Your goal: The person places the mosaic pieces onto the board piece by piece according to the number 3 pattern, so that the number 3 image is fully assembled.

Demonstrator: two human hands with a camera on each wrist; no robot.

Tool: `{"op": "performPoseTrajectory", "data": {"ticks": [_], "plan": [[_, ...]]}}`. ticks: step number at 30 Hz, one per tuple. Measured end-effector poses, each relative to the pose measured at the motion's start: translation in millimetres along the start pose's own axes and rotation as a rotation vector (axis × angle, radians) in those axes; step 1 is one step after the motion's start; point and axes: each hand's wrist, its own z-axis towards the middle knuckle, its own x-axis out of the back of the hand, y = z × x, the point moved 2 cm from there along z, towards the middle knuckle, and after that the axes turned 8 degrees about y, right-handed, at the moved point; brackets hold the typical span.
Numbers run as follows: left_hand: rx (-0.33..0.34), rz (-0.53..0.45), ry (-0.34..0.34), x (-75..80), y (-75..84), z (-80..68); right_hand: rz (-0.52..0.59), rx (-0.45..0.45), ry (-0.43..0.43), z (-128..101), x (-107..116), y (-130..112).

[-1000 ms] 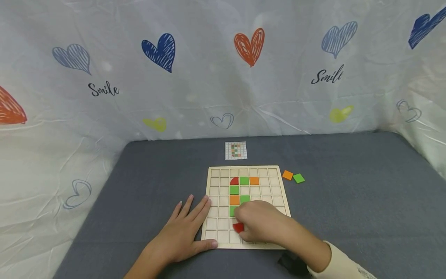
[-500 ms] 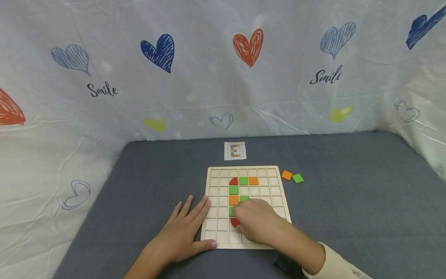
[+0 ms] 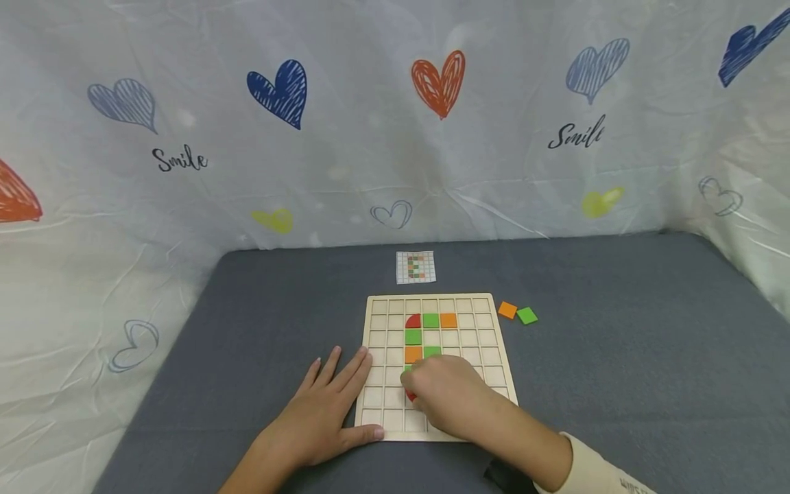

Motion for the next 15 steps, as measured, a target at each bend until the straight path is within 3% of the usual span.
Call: {"op": "performPoseTrajectory", "data": {"ticks": [6, 15], "plan": [[-0.006, -0.001, 0.005, 0.0, -0.5, -1.0, 0.051, 0.020, -0.001, -2, 0, 0], [-0.003, -0.011, -0.003, -0.6, -0.5, -0.3, 0.021, 0.105, 0.035, -11, 3, 6]]}}
